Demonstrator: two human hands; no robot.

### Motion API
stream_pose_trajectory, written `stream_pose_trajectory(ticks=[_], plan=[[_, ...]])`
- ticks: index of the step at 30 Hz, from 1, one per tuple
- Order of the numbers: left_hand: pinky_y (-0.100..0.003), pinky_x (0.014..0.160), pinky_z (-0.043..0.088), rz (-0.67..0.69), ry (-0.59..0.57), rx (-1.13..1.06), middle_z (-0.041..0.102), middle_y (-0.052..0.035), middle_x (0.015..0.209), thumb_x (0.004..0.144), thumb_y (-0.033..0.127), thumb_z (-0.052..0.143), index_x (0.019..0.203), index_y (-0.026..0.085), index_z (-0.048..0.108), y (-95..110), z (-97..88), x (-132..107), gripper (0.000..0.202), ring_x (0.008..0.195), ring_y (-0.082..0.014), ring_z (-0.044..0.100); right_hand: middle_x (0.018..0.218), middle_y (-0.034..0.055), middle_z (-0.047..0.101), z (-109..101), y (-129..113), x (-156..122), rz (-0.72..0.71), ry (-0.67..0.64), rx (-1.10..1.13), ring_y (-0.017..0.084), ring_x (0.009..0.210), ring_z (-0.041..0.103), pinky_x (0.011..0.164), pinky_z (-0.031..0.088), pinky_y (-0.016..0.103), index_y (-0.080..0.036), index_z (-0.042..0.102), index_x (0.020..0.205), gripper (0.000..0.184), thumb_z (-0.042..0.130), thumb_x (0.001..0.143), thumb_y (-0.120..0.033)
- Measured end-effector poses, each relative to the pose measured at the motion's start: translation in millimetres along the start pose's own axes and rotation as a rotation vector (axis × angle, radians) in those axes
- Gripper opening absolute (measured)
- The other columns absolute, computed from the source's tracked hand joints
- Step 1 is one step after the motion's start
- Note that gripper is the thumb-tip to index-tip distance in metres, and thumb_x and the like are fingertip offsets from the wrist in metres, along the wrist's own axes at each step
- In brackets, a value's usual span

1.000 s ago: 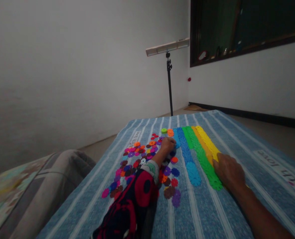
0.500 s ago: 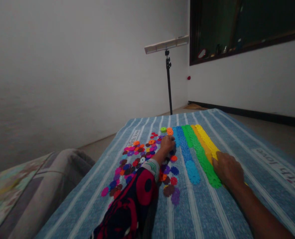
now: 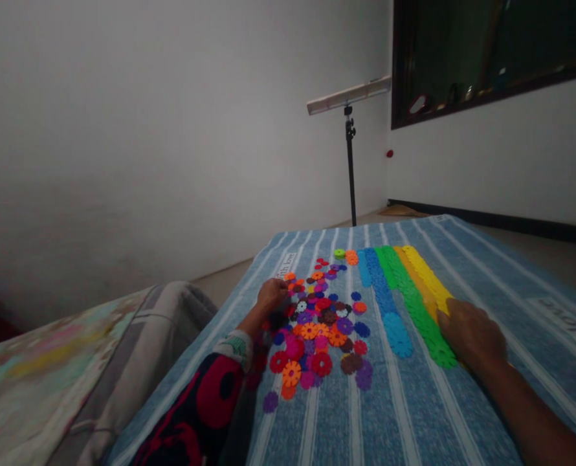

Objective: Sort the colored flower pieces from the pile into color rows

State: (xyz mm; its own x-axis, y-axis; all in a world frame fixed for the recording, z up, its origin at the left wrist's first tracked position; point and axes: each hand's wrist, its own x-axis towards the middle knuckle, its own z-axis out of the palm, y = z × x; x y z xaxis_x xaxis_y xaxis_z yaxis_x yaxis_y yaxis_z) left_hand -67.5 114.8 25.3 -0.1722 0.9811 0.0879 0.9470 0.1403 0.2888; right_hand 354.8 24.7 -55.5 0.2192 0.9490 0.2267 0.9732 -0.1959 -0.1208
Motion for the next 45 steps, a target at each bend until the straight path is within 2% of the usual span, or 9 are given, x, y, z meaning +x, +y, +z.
stream_pose_trajectory(ticks=[6,12,18,24,29,33,38,41,45], plan=[[-0.021,0.057,0.038,-0.152,0.010,-0.016,0.071,-0.0017,0.069,0.068,0.019,0.073,0.072,0.016,0.075,-59,-17.1,-16,0.005,0.071,-0.0165,0.064,0.096,0.0136,0.066,4,3,-3,-0.012,0.001,0.014,0.029,0.090,0.063,0.068,0.044,0.037,-0.016,0.062,0.096,0.033,0.036,0.096,-0.037],[-0.021,0.056,0.036,-0.177,-0.016,-0.061,0.066,-0.0003,0.061,0.066,0.017,0.073,0.067,0.016,0.074,-74,-16.7,-22,0.002,0.067,-0.0147,0.061,0.095,0.0143,0.066,7,6,-4,-0.016,0.008,0.032,0.031,0.090,0.063,0.067,0.043,0.037,-0.017,0.062,0.095,0.034,0.036,0.096,-0.038],[-0.021,0.056,0.037,-0.146,-0.050,-0.096,0.065,0.0002,0.060,0.067,0.031,0.076,0.066,0.016,0.073,-67,-13.3,-24,0.015,0.065,-0.0145,0.060,0.095,0.0144,0.066,5,5,-4,-0.010,0.008,0.031,0.030,0.086,0.063,0.067,0.044,0.038,-0.016,0.062,0.094,0.033,0.037,0.095,-0.038],[-0.021,0.061,0.039,-0.209,-0.002,-0.034,0.073,-0.0045,0.077,0.072,0.021,0.068,0.078,0.017,0.074,-56,-14.6,-14,0.009,0.078,-0.0175,0.065,0.095,0.0144,0.065,5,7,-4,-0.015,-0.003,0.025,0.031,0.089,0.063,0.066,0.044,0.038,-0.017,0.061,0.094,0.033,0.036,0.096,-0.038],[-0.024,0.060,0.041,-0.253,-0.026,-0.030,0.070,-0.0080,0.072,0.067,0.019,0.071,0.067,0.013,0.069,-48,-8.2,-4,0.006,0.076,-0.0219,0.066,0.095,0.0135,0.065,3,6,-4,-0.016,-0.015,0.017,0.029,0.086,0.063,0.065,0.043,0.036,-0.018,0.061,0.092,0.033,0.036,0.096,-0.039],[-0.022,0.058,0.041,-0.282,-0.011,-0.064,0.065,-0.0029,0.063,0.062,0.012,0.071,0.064,0.014,0.065,-49,-2.7,-1,0.007,0.072,-0.0190,0.064,0.095,0.0132,0.066,1,4,-4,-0.008,-0.002,0.004,0.027,0.085,0.063,0.064,0.042,0.035,-0.017,0.061,0.094,0.033,0.036,0.096,-0.037],[-0.020,0.054,0.037,-0.265,0.050,-0.151,0.054,0.0024,0.053,0.065,0.012,0.066,0.063,0.015,0.061,-50,-4.6,1,0.006,0.062,-0.0138,0.057,0.095,0.0124,0.066,0,2,-3,0.008,-0.007,-0.003,0.027,0.087,0.064,0.066,0.042,0.035,-0.018,0.061,0.094,0.032,0.037,0.096,-0.038],[-0.021,0.053,0.037,-0.188,0.055,-0.228,0.053,0.0033,0.052,0.065,0.012,0.066,0.061,0.015,0.060,-35,-3.7,6,0.008,0.057,-0.0120,0.053,0.095,0.0122,0.066,-1,1,-1,0.002,-0.009,-0.001,0.028,0.089,0.063,0.066,0.042,0.035,-0.017,0.062,0.095,0.029,0.040,0.095,-0.037],[-0.019,0.055,0.039,-0.029,-0.006,-0.338,0.055,0.0035,0.056,0.065,0.011,0.064,0.062,0.015,0.062,9,11.3,15,0.005,0.057,-0.0098,0.052,0.095,0.0129,0.066,-2,0,0,0.004,-0.005,-0.007,0.028,0.090,0.063,0.066,0.043,0.035,-0.016,0.062,0.096,0.027,0.043,0.094,-0.035]])
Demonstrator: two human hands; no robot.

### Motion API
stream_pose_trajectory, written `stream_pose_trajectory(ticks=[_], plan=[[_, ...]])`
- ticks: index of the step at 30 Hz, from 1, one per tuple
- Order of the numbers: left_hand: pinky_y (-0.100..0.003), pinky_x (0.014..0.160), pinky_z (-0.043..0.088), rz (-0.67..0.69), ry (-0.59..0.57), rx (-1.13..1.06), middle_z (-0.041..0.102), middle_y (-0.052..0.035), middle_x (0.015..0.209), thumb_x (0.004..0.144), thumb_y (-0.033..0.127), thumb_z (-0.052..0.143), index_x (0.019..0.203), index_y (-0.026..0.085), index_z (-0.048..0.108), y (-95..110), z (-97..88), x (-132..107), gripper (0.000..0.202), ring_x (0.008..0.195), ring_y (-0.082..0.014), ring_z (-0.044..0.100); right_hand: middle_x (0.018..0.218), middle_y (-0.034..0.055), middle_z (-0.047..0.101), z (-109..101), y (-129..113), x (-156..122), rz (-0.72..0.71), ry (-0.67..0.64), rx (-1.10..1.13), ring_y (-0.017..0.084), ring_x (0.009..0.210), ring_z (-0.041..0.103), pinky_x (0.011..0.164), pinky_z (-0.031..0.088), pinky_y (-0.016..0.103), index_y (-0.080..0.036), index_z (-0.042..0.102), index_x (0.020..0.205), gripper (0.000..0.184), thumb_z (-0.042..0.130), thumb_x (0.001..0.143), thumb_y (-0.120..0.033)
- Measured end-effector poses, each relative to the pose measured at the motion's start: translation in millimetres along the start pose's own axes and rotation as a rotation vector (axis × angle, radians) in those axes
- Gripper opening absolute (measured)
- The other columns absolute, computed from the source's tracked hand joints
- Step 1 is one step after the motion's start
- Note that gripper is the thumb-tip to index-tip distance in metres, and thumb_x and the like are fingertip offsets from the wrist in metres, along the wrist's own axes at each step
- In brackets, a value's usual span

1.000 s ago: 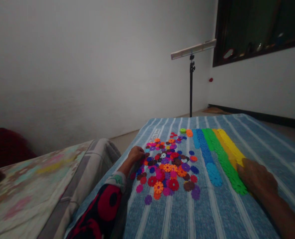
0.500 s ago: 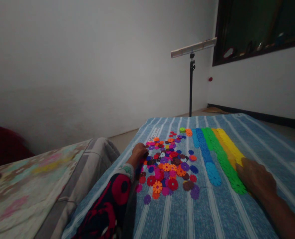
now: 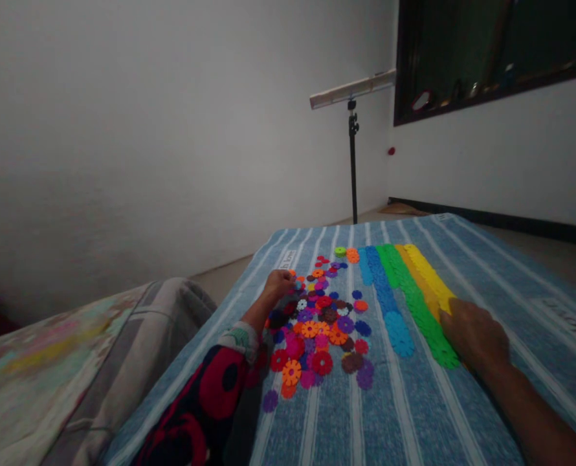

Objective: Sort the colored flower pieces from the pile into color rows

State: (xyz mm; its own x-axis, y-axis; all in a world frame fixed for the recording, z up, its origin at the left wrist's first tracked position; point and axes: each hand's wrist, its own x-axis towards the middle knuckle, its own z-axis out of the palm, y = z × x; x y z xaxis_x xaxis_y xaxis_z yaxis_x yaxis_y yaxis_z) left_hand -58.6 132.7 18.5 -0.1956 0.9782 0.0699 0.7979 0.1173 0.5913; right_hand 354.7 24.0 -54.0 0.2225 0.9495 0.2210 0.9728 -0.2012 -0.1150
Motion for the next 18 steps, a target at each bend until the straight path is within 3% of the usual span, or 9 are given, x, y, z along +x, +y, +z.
stream_pose_trajectory(ticks=[7,11,14,18], plan=[[-0.021,0.057,0.042,0.196,-0.155,-0.097,0.058,0.0030,0.056,0.062,0.008,0.061,0.063,0.014,0.066,73,78.3,7,0.008,0.058,-0.0110,0.054,0.096,0.0127,0.067,0,-1,3,-0.002,0.000,-0.014,0.027,0.091,0.063,0.069,0.043,0.035,-0.016,0.061,0.099,0.026,0.043,0.095,-0.034],[-0.023,0.060,0.046,0.248,-0.192,-0.110,0.065,-0.0006,0.063,0.063,0.007,0.060,0.066,0.013,0.069,102,115.9,10,0.011,0.061,-0.0127,0.058,0.094,0.0127,0.066,-3,-3,3,0.014,-0.004,-0.025,0.027,0.091,0.063,0.069,0.042,0.034,-0.015,0.061,0.099,0.026,0.044,0.095,-0.035],[-0.024,0.063,0.048,0.266,-0.196,-0.105,0.068,-0.0031,0.066,0.065,0.006,0.060,0.069,0.013,0.071,113,133.3,13,0.014,0.064,-0.0143,0.062,0.095,0.0125,0.066,-7,-5,3,0.014,-0.009,-0.023,0.028,0.092,0.063,0.069,0.041,0.034,-0.016,0.060,0.098,0.024,0.044,0.095,-0.034],[-0.025,0.066,0.049,0.289,-0.198,-0.087,0.071,-0.0050,0.071,0.067,0.006,0.060,0.072,0.013,0.072,120,142.0,14,0.014,0.069,-0.0154,0.064,0.096,0.0123,0.067,-10,-8,2,0.015,-0.009,-0.019,0.027,0.093,0.063,0.070,0.041,0.034,-0.016,0.060,0.097,0.023,0.045,0.095,-0.033]])
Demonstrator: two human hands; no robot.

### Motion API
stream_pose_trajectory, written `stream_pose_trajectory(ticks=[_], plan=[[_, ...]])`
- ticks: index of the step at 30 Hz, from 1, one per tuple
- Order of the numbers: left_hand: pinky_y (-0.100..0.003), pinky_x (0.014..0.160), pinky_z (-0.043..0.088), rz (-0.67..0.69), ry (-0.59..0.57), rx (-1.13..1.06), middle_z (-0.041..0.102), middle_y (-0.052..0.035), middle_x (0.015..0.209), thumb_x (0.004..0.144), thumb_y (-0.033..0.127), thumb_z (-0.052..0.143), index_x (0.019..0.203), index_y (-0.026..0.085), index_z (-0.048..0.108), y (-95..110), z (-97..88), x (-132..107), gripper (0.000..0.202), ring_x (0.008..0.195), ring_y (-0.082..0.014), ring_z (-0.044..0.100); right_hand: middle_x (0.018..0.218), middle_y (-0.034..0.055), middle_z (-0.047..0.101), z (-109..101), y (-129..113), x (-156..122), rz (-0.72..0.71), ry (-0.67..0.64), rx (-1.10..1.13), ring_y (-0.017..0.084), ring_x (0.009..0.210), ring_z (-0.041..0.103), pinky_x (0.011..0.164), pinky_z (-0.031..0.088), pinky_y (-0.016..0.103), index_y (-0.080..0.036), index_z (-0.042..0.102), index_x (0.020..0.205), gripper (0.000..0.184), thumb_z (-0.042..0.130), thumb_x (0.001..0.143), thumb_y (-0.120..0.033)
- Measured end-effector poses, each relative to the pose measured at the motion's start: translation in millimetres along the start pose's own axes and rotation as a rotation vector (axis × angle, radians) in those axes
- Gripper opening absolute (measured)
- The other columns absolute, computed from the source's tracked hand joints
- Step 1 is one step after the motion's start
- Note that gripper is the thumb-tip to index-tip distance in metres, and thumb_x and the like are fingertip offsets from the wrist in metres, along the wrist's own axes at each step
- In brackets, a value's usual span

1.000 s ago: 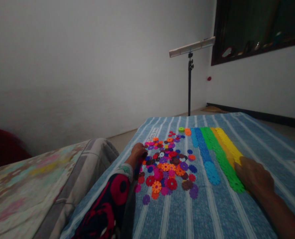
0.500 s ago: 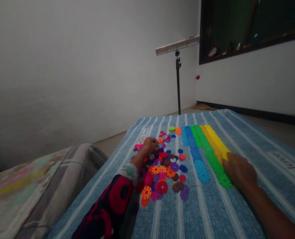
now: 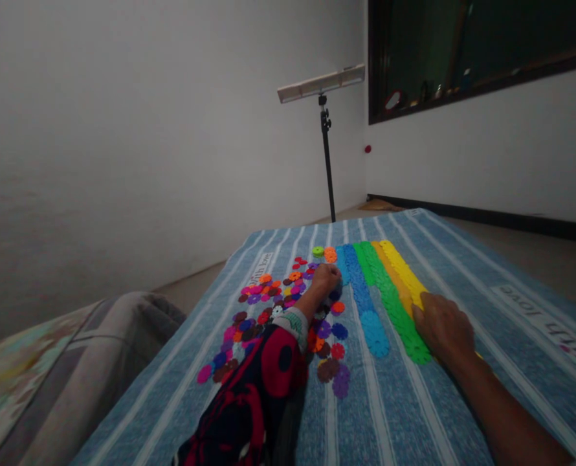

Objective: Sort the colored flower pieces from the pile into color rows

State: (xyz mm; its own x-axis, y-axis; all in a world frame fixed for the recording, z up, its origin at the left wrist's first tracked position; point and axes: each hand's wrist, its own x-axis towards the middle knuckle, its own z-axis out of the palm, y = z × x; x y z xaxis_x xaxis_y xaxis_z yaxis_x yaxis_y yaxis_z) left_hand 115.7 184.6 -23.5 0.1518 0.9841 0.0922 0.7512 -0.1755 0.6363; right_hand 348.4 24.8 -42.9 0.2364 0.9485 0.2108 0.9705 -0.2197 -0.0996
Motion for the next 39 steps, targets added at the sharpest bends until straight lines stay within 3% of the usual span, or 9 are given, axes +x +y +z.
stream_pose_trajectory(ticks=[15,32,35,39], plan=[[-0.027,0.079,0.051,0.000,-0.011,0.115,0.076,-0.0083,0.087,0.072,0.005,0.060,0.087,0.012,0.077,1,-8.9,-10,0.023,0.083,-0.0181,0.068,0.094,0.0123,0.066,-2,0,-2,-0.004,0.016,-0.004,0.028,0.092,0.063,0.068,0.040,0.034,-0.015,0.060,0.098,0.025,0.043,0.096,-0.033],[-0.026,0.077,0.052,0.006,0.022,0.123,0.076,-0.0085,0.083,0.071,0.003,0.058,0.086,0.012,0.077,10,0.1,-18,0.026,0.078,-0.0162,0.068,0.094,0.0135,0.067,1,2,1,-0.002,0.006,-0.013,0.028,0.091,0.063,0.067,0.041,0.034,-0.015,0.061,0.097,0.025,0.046,0.095,-0.034],[-0.026,0.075,0.052,0.015,0.031,0.126,0.075,-0.0075,0.083,0.072,0.005,0.058,0.087,0.012,0.077,10,-6.6,-20,0.024,0.077,-0.0159,0.068,0.094,0.0133,0.066,0,3,0,-0.004,0.006,-0.011,0.028,0.092,0.063,0.068,0.041,0.033,-0.015,0.061,0.097,0.025,0.045,0.095,-0.034],[-0.025,0.076,0.051,0.027,0.028,0.145,0.074,-0.0053,0.084,0.074,0.006,0.058,0.088,0.013,0.076,5,-31.4,-40,0.025,0.079,-0.0160,0.066,0.095,0.0131,0.065,2,6,-2,-0.012,-0.007,-0.012,0.028,0.092,0.063,0.068,0.042,0.034,-0.016,0.060,0.099,0.027,0.042,0.096,-0.036]])
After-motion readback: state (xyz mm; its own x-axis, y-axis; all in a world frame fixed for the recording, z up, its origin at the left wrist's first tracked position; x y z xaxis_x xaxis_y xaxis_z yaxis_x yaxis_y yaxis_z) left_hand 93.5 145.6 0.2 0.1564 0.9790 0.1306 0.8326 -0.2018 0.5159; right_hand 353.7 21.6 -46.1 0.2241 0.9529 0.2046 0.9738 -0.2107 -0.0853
